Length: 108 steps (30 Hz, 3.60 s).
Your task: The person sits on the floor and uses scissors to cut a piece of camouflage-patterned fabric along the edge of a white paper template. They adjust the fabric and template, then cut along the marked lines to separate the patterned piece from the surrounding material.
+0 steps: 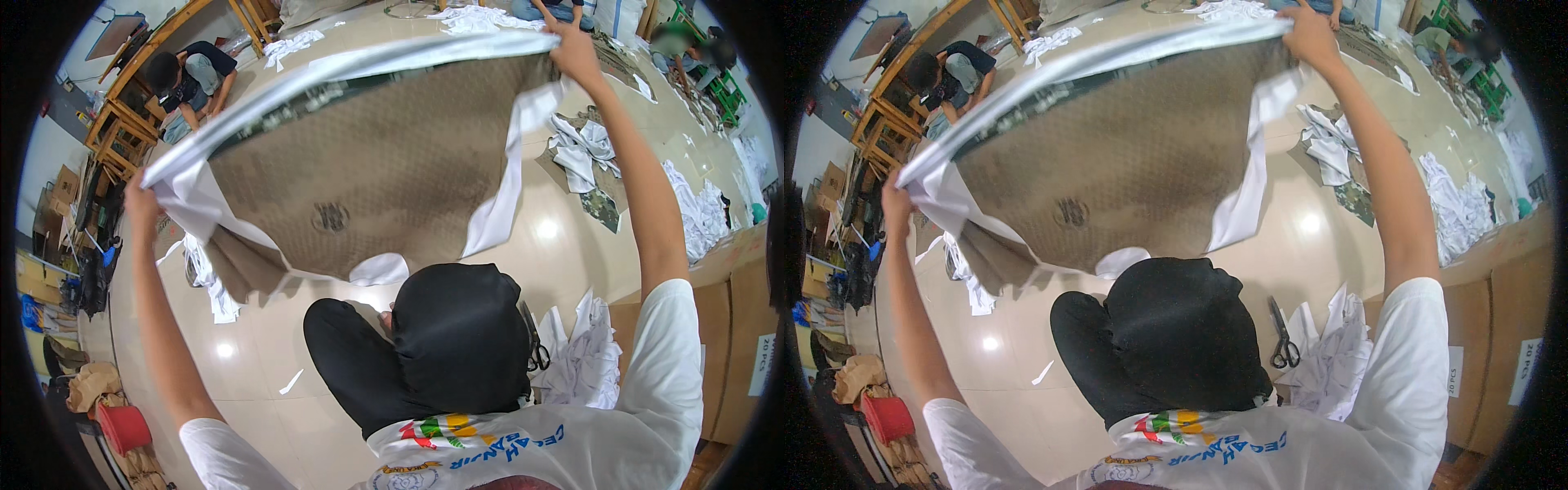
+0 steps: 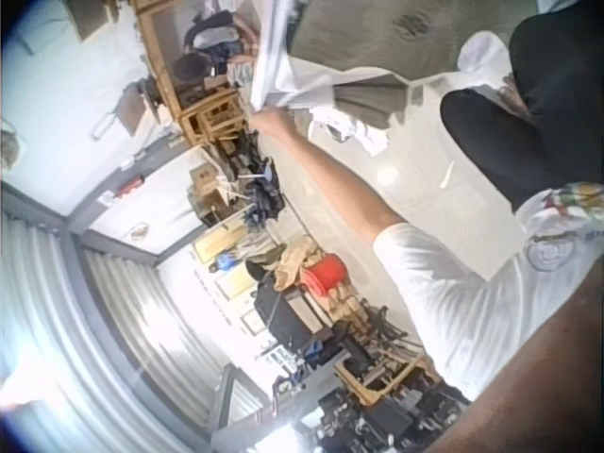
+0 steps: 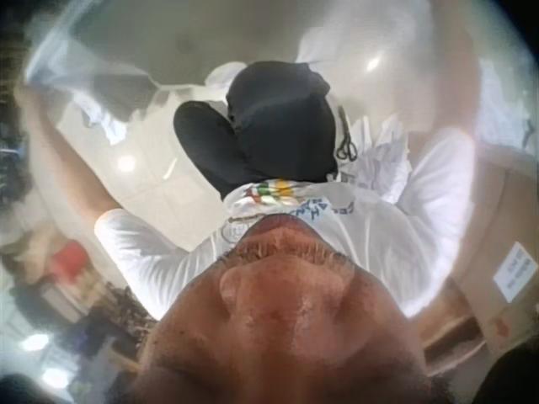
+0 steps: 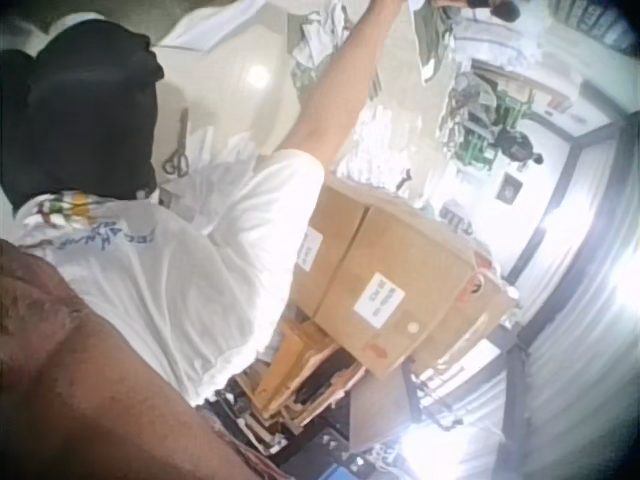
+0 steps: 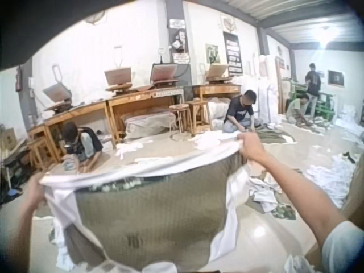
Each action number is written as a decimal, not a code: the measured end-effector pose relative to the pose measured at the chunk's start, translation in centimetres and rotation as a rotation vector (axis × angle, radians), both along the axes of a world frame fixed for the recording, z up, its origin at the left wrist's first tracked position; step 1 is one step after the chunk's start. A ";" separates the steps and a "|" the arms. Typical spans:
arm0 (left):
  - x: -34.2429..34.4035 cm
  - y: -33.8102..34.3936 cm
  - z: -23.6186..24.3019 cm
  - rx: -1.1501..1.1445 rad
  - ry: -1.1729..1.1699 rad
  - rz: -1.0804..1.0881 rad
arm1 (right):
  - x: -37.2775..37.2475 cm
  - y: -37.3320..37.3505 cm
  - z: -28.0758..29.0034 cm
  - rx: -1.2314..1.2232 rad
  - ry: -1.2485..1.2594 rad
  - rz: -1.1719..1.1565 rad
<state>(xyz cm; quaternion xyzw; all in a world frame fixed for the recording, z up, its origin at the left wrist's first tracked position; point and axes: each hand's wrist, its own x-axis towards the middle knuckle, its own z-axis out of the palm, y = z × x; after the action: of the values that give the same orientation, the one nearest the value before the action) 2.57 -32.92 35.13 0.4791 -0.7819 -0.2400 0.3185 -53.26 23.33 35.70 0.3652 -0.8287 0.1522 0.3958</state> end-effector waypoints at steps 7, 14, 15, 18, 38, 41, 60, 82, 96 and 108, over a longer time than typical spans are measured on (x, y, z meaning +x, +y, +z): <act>8.5 -3.9 12.4 -0.575 0.205 -0.207 | 7.9 2.2 9.4 -0.548 0.126 0.231; 16.4 7.9 6.5 -0.566 0.066 -0.146 | 17.5 15.7 -1.2 -0.550 -0.108 0.151; 17.5 8.7 4.8 -0.561 0.020 -0.118 | 18.9 16.5 -3.6 -0.596 -0.225 0.184; 19.8 9.1 -4.2 -0.323 0.098 -0.115 | 21.7 16.4 -9.4 -0.577 -0.444 0.342; 22.2 15.2 -41.5 0.241 -0.536 0.308 | 26.6 12.5 -40.3 0.098 -1.173 0.335; 17.4 21.0 -43.2 0.274 -0.622 0.649 | 25.8 13.1 -41.4 0.075 -1.078 0.075; 26.1 26.2 -42.6 0.208 -0.076 0.799 | 29.2 10.5 -41.6 -0.467 -1.423 -0.150; 13.8 8.9 -38.4 1.278 1.469 0.574 | 13.5 6.2 -40.9 -1.010 -2.159 0.393; 9.5 -2.8 8.3 0.017 0.866 -0.131 | -4.7 -0.8 5.3 -1.157 -1.147 1.178; 19.8 14.8 0.8 0.248 0.946 -0.150 | 19.3 16.5 -5.0 -1.449 -1.160 0.691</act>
<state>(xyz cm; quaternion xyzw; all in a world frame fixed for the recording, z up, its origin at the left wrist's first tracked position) 22.33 -18.08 35.93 0.2943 -0.5497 -0.5448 0.5607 -33.93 39.84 30.74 0.1253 -0.4486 0.8849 -0.0100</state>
